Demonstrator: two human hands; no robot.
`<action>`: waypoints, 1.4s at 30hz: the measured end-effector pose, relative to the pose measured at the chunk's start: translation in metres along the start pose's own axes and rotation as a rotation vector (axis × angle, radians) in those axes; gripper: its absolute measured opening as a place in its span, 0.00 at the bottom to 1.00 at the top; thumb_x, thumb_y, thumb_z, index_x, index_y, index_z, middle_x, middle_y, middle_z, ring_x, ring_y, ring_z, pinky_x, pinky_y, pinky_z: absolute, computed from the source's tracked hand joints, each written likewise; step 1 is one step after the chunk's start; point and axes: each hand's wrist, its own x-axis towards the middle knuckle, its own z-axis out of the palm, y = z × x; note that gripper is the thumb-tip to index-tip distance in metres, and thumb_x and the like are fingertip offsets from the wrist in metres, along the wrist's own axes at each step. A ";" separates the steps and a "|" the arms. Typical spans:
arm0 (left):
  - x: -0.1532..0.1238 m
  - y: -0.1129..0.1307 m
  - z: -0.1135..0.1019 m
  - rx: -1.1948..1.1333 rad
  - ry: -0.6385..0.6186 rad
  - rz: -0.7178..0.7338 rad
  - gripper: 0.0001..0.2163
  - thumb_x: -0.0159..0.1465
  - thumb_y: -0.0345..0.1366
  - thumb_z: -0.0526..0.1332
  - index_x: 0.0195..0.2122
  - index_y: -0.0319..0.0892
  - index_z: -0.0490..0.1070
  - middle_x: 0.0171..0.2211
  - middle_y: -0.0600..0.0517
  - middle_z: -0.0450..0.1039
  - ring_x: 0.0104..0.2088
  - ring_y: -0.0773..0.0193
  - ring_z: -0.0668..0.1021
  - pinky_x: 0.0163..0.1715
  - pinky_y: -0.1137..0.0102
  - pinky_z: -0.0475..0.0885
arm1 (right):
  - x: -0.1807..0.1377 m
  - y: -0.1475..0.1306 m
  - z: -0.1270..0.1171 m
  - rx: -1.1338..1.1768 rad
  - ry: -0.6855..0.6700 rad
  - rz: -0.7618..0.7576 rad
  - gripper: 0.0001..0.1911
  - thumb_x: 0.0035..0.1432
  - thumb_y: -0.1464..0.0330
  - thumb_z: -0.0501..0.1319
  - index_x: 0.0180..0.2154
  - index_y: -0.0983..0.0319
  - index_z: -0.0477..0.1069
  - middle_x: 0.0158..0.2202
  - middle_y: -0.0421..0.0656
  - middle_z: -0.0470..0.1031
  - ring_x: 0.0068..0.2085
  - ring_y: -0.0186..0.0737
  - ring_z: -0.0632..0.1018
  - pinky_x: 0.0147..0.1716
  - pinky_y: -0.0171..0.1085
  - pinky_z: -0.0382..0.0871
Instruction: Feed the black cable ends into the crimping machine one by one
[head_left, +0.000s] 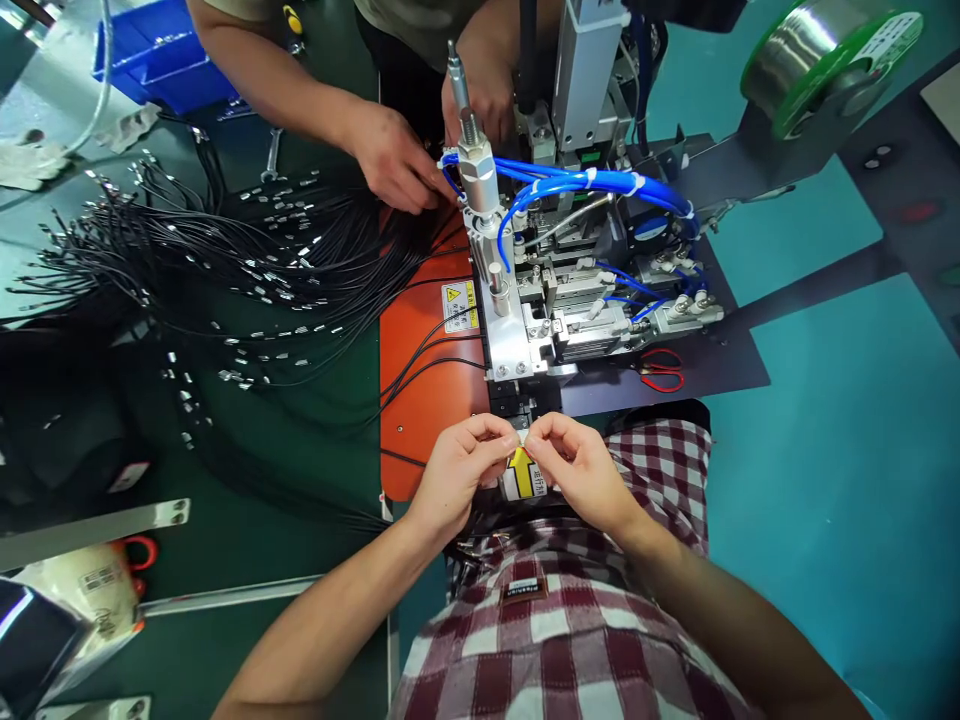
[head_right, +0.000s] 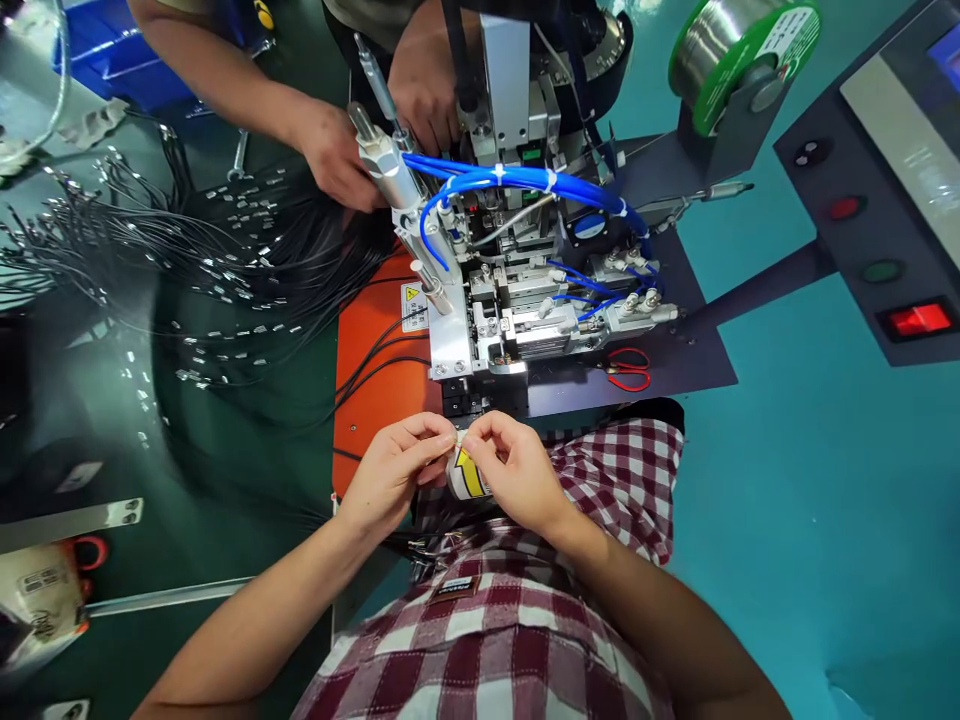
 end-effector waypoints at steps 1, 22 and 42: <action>0.001 0.000 -0.001 0.009 -0.015 -0.016 0.10 0.58 0.39 0.64 0.29 0.38 0.68 0.15 0.62 0.54 0.16 0.77 0.54 0.18 0.78 0.52 | 0.001 0.000 -0.001 0.031 -0.016 0.026 0.12 0.60 0.61 0.59 0.29 0.62 0.65 0.22 0.36 0.62 0.22 0.30 0.63 0.21 0.31 0.57; 0.039 -0.009 -0.036 1.190 -0.022 0.829 0.13 0.67 0.29 0.52 0.48 0.43 0.73 0.35 0.48 0.69 0.36 0.65 0.75 0.34 0.72 0.73 | 0.052 0.021 -0.029 0.022 -0.004 0.161 0.12 0.54 0.60 0.60 0.29 0.63 0.66 0.19 0.34 0.63 0.20 0.31 0.65 0.21 0.33 0.57; 0.041 -0.005 -0.029 1.410 0.012 0.958 0.12 0.67 0.29 0.52 0.45 0.37 0.73 0.34 0.44 0.72 0.37 0.61 0.77 0.32 0.69 0.75 | 0.052 0.025 -0.030 0.017 0.016 0.184 0.13 0.55 0.59 0.60 0.29 0.63 0.67 0.21 0.35 0.64 0.20 0.30 0.65 0.21 0.33 0.58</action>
